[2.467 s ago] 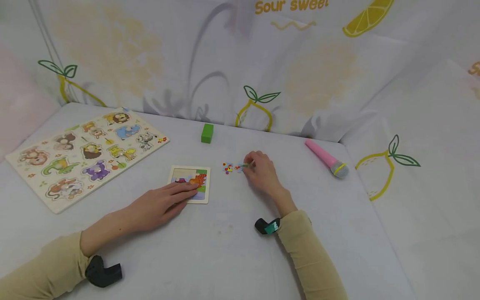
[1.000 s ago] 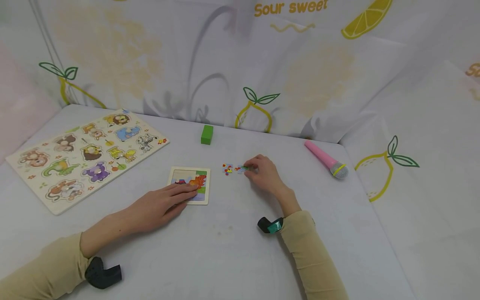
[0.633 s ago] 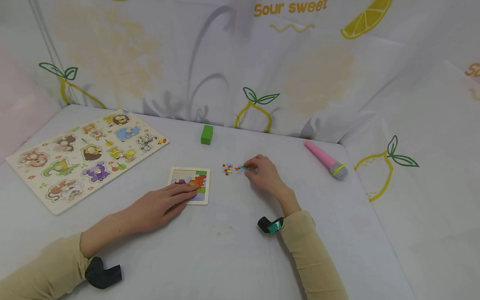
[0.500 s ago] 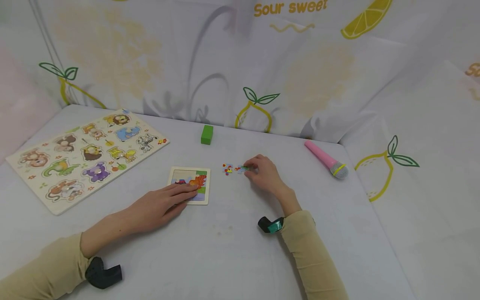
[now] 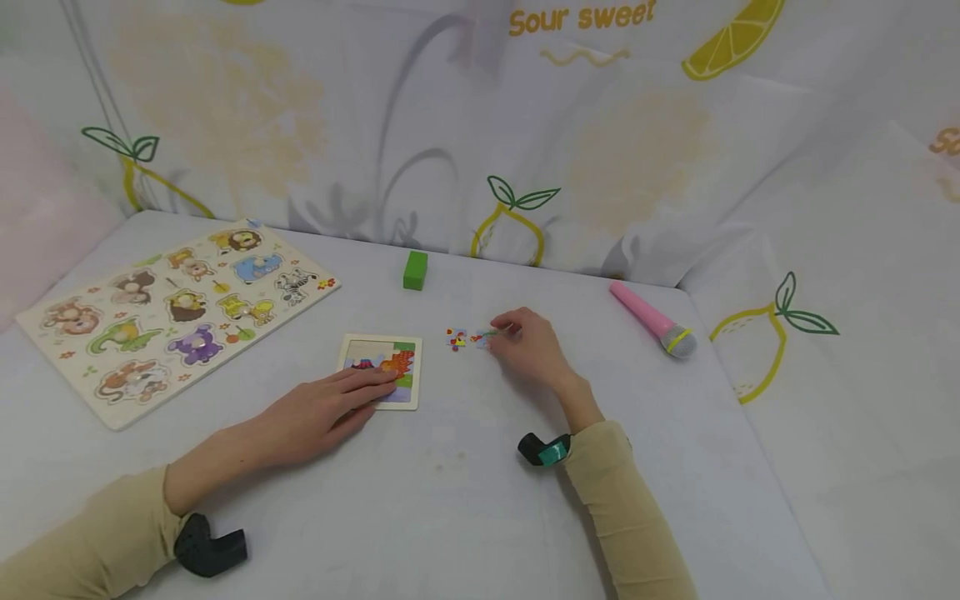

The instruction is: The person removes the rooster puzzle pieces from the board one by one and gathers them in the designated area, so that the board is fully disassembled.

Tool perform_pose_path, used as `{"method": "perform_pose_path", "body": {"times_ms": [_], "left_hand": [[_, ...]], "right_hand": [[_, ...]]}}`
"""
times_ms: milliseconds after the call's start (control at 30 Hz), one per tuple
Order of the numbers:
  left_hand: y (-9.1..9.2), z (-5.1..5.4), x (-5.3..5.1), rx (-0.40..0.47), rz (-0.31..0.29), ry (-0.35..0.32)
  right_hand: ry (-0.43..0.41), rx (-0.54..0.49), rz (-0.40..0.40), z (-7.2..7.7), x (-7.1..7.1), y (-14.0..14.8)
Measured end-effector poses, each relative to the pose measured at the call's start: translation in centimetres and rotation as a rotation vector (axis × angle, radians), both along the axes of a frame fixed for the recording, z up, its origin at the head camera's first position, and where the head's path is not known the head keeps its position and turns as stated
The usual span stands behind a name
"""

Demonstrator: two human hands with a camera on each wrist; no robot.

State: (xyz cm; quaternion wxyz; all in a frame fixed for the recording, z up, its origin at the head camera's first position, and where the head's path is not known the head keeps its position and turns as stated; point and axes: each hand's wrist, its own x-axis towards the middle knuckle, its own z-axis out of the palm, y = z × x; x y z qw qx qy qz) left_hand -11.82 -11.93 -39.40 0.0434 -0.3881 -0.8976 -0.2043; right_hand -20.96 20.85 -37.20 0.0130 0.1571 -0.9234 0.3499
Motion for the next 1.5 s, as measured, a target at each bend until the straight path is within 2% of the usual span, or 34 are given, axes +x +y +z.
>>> {"method": "perform_pose_path", "body": {"times_ms": [100, 167, 400, 567, 767, 900, 1200, 1500], "left_hand": [[0.1, 0.0, 0.0, 0.005, -0.007, 0.008], [0.1, 0.0, 0.0, 0.006, -0.008, 0.013], [0.2, 0.1, 0.0, -0.006, 0.001, -0.009], [0.4, 0.0, 0.1, -0.014, -0.006, -0.017], [0.6, 0.1, 0.0, -0.011, -0.009, 0.002], [0.5, 0.1, 0.1, -0.016, -0.005, -0.003], [0.2, 0.0, 0.1, -0.005, -0.004, 0.010], [0.0, 0.1, 0.1, -0.006, 0.002, 0.005]], "right_hand": [[0.020, -0.106, -0.063, 0.8, 0.3, -0.8], [0.036, -0.145, -0.065, 1.2, 0.6, -1.9], [0.037, -0.099, 0.099, 1.1, 1.1, -6.5], [0.020, -0.099, 0.125, 1.0, 1.1, -8.5], [-0.021, -0.077, 0.158, 0.3, 1.5, -9.0], [-0.003, -0.069, 0.185, -0.1, 1.7, -9.2], [0.018, 0.040, 0.207, -0.5, 1.7, -10.2], [0.025, 0.056, 0.214, -0.8, 1.6, -10.4]]}}
